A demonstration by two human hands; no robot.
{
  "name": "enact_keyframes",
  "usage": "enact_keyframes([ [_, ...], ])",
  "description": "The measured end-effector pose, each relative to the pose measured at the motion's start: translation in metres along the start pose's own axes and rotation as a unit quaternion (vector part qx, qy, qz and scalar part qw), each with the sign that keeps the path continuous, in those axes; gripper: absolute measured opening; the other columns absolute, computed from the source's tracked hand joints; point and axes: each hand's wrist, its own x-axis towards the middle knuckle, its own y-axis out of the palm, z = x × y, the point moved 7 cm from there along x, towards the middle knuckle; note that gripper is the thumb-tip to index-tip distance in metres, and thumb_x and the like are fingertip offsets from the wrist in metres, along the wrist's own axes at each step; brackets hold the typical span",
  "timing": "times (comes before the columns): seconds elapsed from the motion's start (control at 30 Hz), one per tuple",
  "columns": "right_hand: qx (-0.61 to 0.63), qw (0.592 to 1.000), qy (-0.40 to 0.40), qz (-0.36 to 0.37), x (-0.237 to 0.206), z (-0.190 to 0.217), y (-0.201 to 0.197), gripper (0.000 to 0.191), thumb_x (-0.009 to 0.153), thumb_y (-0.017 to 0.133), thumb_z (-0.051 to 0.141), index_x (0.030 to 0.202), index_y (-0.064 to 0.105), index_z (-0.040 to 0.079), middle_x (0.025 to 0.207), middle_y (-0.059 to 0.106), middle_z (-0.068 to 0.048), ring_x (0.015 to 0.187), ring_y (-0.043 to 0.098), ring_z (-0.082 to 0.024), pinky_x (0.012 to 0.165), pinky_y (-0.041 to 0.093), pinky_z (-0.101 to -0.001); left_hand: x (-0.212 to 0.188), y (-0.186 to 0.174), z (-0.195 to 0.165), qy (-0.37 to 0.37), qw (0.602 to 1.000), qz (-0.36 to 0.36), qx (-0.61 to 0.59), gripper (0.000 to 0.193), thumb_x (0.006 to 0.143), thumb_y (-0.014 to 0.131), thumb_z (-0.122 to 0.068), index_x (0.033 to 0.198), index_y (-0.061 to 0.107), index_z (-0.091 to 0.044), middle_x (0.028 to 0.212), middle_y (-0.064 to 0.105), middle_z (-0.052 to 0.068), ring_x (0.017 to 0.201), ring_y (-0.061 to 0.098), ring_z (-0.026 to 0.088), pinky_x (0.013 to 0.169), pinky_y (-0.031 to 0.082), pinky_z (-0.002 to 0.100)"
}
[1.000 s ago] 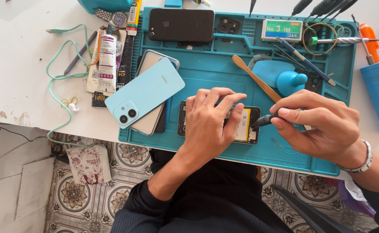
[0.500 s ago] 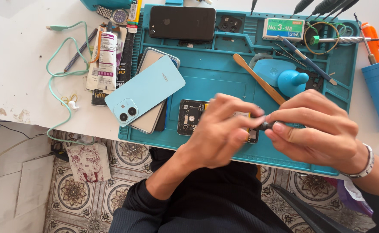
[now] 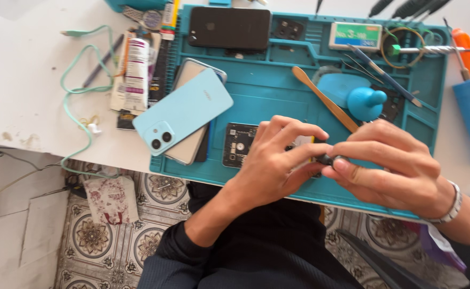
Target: The person pries open the back cover of a smartphone, then uses a precision screwdriver to unscrew and work on the internal components including the battery, holding the phone in one hand while turning the screwdriver with the other.
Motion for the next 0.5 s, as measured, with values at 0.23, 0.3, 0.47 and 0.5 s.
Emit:
enact_keyframes([
  [0.23, 0.021, 0.999, 0.048, -0.005, 0.0026, -0.0054, 0.0021, 0.031, 0.078, 0.087, 0.004, 0.101, 0.065, 0.001, 0.098, 0.071, -0.016, 0.082, 0.069, -0.03, 0.067, 0.057, -0.0363, -0.004, 0.0048, 0.002, 0.005, 0.998, -0.007, 0.055, 0.034, 0.094, 0.075, -0.011, 0.125, 0.068, -0.022, 0.131, 0.062, -0.009, 0.121, 0.055, 0.02, 0.096, 0.042, 0.037],
  [0.3, 0.03, 0.999, 0.041, 0.012, 0.0024, -0.0024, 0.0046, 0.032, 0.078, 0.088, 0.004, 0.1, 0.065, 0.001, 0.097, 0.072, -0.015, 0.082, 0.07, -0.029, 0.066, 0.056, -0.0361, -0.0047, 0.004, 0.0041, 0.003, 0.998, -0.001, 0.059, 0.036, 0.091, 0.074, -0.008, 0.123, 0.069, -0.024, 0.129, 0.062, -0.01, 0.122, 0.055, 0.02, 0.096, 0.041, 0.036],
  [0.47, 0.019, 0.998, 0.053, 0.029, -0.0018, -0.002, 0.0057, 0.032, 0.076, 0.086, 0.006, 0.101, 0.066, 0.003, 0.096, 0.072, -0.016, 0.081, 0.069, -0.03, 0.067, 0.056, -0.0379, -0.0086, 0.0037, 0.0009, 0.011, 1.0, 0.013, 0.013, 0.036, 0.094, 0.072, -0.011, 0.128, 0.065, -0.02, 0.134, 0.06, -0.009, 0.123, 0.054, 0.019, 0.099, 0.04, 0.035],
  [0.5, 0.02, 0.998, 0.059, 0.026, -0.0026, -0.0038, 0.0053, 0.032, 0.077, 0.086, 0.006, 0.102, 0.065, 0.003, 0.096, 0.072, -0.016, 0.082, 0.07, -0.03, 0.068, 0.057, -0.038, -0.0086, 0.0035, 0.001, 0.013, 1.0, 0.012, 0.01, 0.035, 0.094, 0.073, -0.014, 0.128, 0.065, -0.02, 0.134, 0.06, -0.009, 0.123, 0.054, 0.018, 0.099, 0.04, 0.034],
])
